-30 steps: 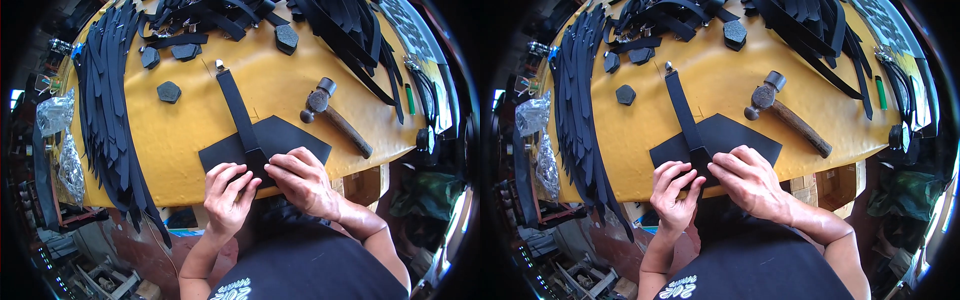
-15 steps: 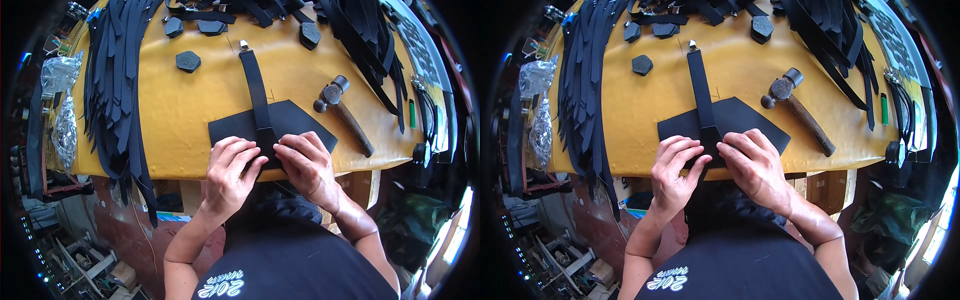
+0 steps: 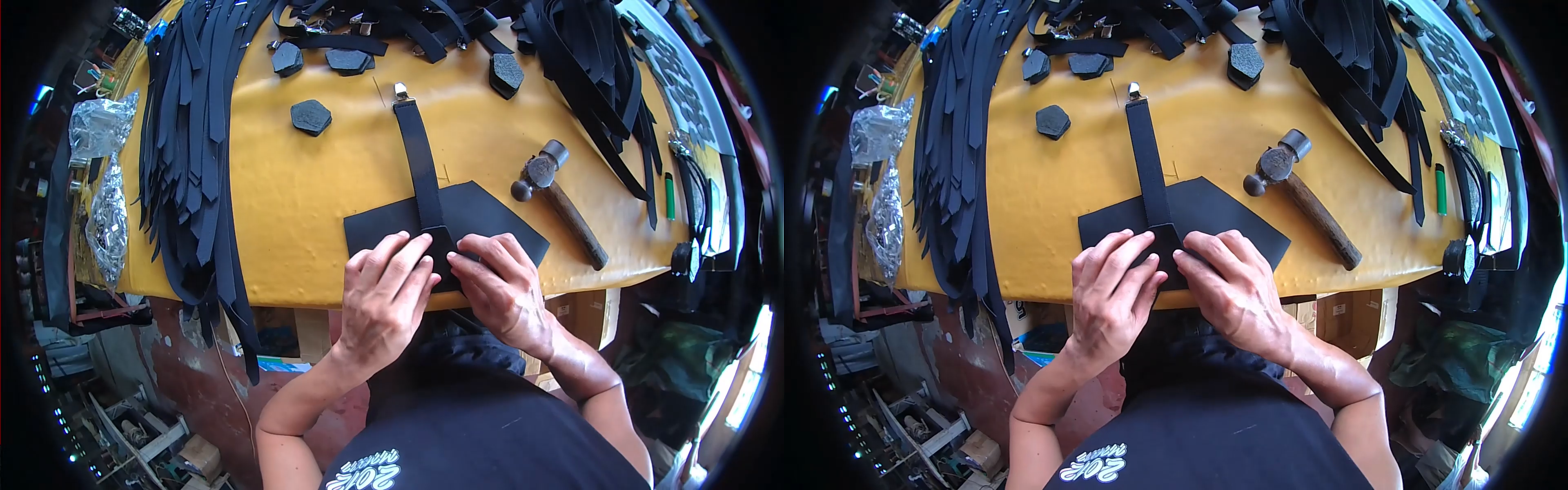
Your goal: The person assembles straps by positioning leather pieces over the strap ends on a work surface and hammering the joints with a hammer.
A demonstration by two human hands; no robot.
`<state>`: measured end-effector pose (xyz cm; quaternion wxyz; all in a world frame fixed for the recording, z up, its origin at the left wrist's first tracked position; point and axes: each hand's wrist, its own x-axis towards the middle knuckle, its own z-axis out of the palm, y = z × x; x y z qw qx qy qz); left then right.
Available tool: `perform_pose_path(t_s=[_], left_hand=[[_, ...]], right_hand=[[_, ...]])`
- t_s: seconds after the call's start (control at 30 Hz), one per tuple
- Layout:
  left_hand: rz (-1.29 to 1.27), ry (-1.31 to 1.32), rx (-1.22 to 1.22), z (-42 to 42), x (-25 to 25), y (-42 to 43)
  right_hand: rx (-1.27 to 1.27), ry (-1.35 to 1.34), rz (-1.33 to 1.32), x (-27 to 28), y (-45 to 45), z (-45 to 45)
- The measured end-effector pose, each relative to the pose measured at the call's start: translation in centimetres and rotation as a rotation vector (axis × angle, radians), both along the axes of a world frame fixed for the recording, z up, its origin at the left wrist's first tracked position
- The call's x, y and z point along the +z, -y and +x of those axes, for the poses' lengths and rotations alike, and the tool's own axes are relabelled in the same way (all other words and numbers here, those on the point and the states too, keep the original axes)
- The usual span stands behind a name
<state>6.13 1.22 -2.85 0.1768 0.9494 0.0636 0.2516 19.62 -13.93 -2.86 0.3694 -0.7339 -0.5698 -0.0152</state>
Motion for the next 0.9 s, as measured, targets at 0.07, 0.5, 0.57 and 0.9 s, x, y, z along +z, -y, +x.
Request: perform_pose_path(t_s=[0.07,0.5,0.57,0.9], left_hand=[[0.075,-0.044,-0.041,0.0,0.1,-0.2],[0.012,-0.099,-0.052,1.2,1.2,-1.1],[-0.029,-0.083,-0.052,1.2,1.1,-1.3],[0.01,-0.313,-0.056,2.6,3.4,-0.5]], right_hand=[[0.006,0.015,-0.014,-0.2,0.1,0.1],[0.083,0.049,-0.232,2.1,-0.6,0.8],[0.09,0.029,-0.171,1.8,-0.5,1.0],[0.1,-0.004,-0.1,0.4,-0.1,1.2]])
